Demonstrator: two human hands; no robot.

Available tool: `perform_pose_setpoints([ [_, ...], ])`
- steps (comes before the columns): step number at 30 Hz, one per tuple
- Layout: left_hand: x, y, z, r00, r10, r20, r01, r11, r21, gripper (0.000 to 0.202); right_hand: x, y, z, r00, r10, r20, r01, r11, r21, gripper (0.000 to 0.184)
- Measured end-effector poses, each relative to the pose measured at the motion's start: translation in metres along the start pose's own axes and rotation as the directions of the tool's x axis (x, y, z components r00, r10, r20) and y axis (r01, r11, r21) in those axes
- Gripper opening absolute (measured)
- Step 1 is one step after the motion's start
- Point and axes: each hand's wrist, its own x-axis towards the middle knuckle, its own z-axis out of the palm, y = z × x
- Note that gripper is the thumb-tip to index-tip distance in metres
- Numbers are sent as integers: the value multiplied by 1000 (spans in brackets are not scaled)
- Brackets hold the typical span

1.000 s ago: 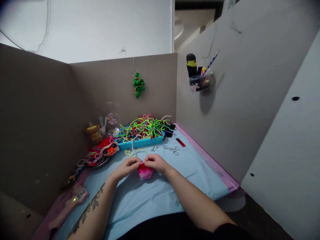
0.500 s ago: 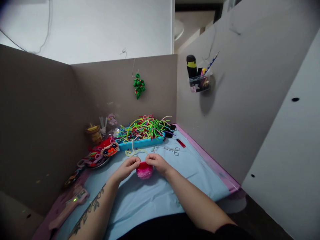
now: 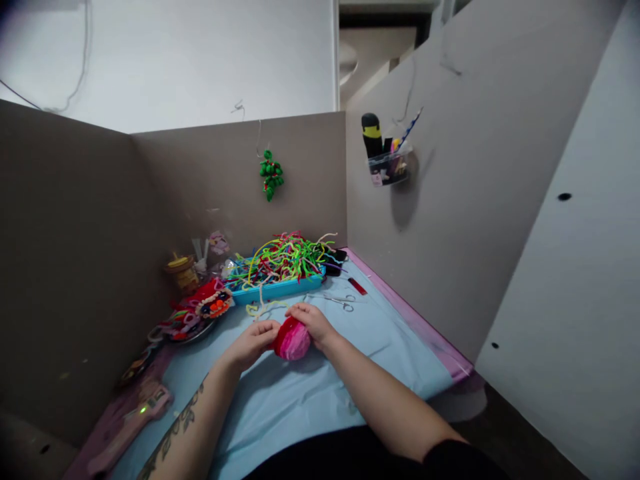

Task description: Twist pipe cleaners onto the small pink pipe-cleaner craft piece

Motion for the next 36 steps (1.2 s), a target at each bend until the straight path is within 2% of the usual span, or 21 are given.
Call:
perform_pose_setpoints([
  [4, 10, -3, 6, 977, 0, -213, -54, 967, -250, 28, 6, 6, -5, 980, -84, -181, 86, 996, 3, 36],
  [7, 17, -7, 4, 926, -24, -376, -115, 932, -342, 33, 7, 9, -7, 969, -161, -188, 131, 978, -163, 35],
  [10, 21, -12, 0, 884, -71, -463, -131, 912, -390, 33, 2, 12, -2, 950, -305, -72, 252, 881, -401, 35],
  [13, 22, -16, -1, 871, -73, -486, -152, 901, -407, 31, -7, 14, 5, 890, -445, 101, 411, 686, -600, 40],
  [15, 22, -17, 1, 872, -55, -487, -168, 901, -401, 30, -11, 15, 9, 841, -505, 195, 493, 565, -661, 42],
  [17, 22, -17, 4, 878, -38, -477, -169, 908, -383, 30, -14, 15, 11, 820, -523, 231, 522, 519, -677, 41],
  [22, 21, -14, 10, 904, -39, -426, -138, 916, -378, 31, -10, 17, 10, 854, -487, 184, 470, 567, -676, 39],
  [28, 20, -15, 10, 920, -65, -387, -102, 914, -394, 31, -9, 18, 9, 865, -453, 215, 470, 585, -661, 37],
  [36, 22, -19, 9, 916, -16, -400, -122, 941, -316, 26, -11, 16, 10, 875, -439, 204, 457, 610, -647, 31],
])
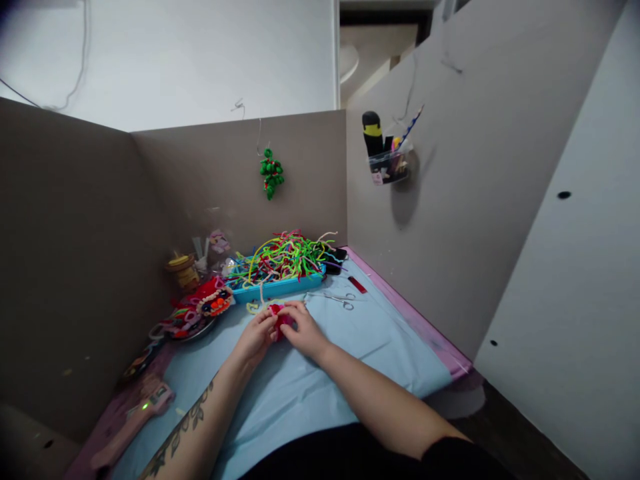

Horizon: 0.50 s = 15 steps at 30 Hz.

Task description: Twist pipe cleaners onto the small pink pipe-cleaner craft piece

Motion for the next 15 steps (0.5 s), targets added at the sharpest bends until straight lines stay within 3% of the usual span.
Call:
perform_pose_setpoints([
  [7, 2, -5, -1, 996, 74, 53, -79, 991, 112, 23, 1, 1, 2, 999, 43, -17, -40, 992, 117, 22],
  [15, 2, -4, 0, 995, 58, 86, -71, 986, 150, 20, 2, 4, 3, 997, 76, 0, -75, 973, 219, 15],
])
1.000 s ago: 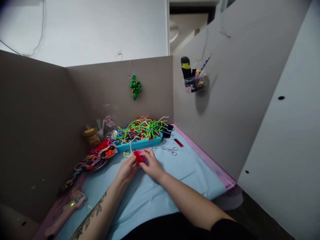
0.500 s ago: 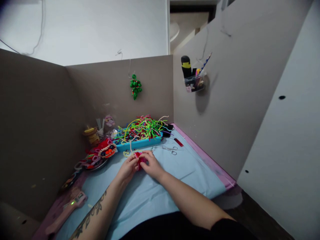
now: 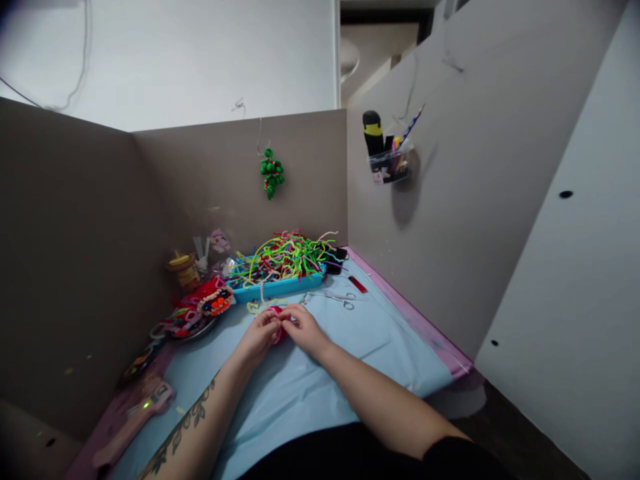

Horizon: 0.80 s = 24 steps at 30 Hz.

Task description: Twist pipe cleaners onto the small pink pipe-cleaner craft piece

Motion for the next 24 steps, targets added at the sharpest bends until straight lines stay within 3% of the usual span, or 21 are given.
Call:
perform_pose_setpoints([
  [8, -2, 2, -1, 995, -82, 60, 88, 991, -101, 25, 3, 7, -2, 998, 50, -45, -49, 998, 30, 6],
  [24, 0, 0, -8, 983, -179, 43, 184, 963, -199, 33, 4, 4, -4, 995, 77, -57, -81, 995, -63, 7],
])
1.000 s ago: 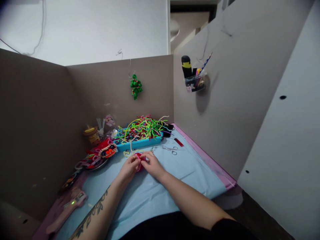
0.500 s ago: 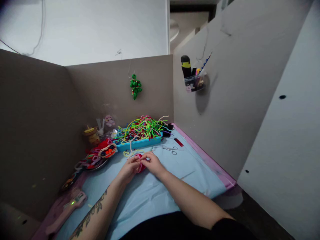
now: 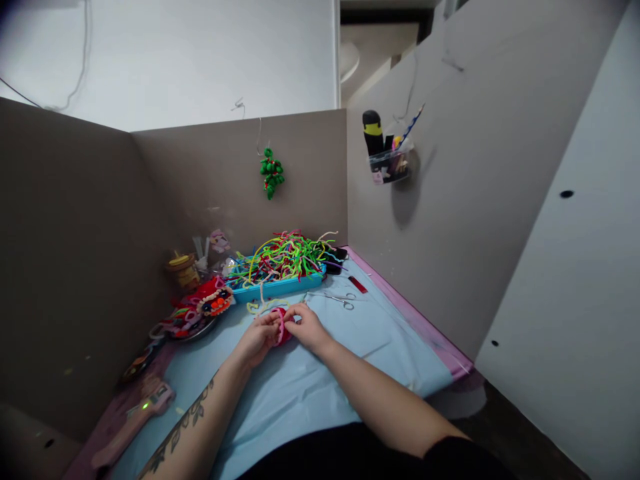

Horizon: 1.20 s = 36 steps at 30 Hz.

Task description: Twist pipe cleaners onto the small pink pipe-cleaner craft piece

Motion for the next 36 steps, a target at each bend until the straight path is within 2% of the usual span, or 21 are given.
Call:
perform_pose_setpoints([
  [6, -2, -1, 1, 998, 40, 50, -46, 992, 120, 43, -2, 4, 2, 998, -26, -56, 19, 992, -127, 8],
  [11, 1, -3, -4, 998, 58, -18, -52, 970, 238, 49, -5, 4, 1, 995, -100, -27, 91, 970, -225, 9],
  [13, 2, -4, -6, 997, 77, -12, -70, 951, 301, 47, -6, 3, 1, 991, -136, -12, 128, 958, -257, 11],
  [17, 4, -4, -6, 986, 149, 68, -164, 898, 408, 40, -8, 2, 2, 987, -160, -33, 140, 931, -337, 17],
  [21, 4, -4, -4, 968, 241, 69, -244, 841, 482, 30, -9, 0, 2, 982, -182, -57, 140, 891, -431, 16],
  [24, 3, -3, -4, 961, 267, 71, -266, 827, 495, 26, -10, 0, 2, 975, -220, -5, 190, 851, -490, 14],
  [27, 3, -3, -4, 961, 257, 103, -274, 828, 489, 26, -11, 0, 3, 976, -212, 46, 206, 840, -502, 14],
  [30, 2, -3, -3, 961, 249, 122, -276, 818, 504, 25, -12, 2, 3, 985, -171, 41, 168, 853, -494, 11],
  [36, 6, -6, -3, 958, 279, 63, -273, 822, 500, 29, -12, 3, 3, 994, -103, 37, 109, 913, -392, 9],
])
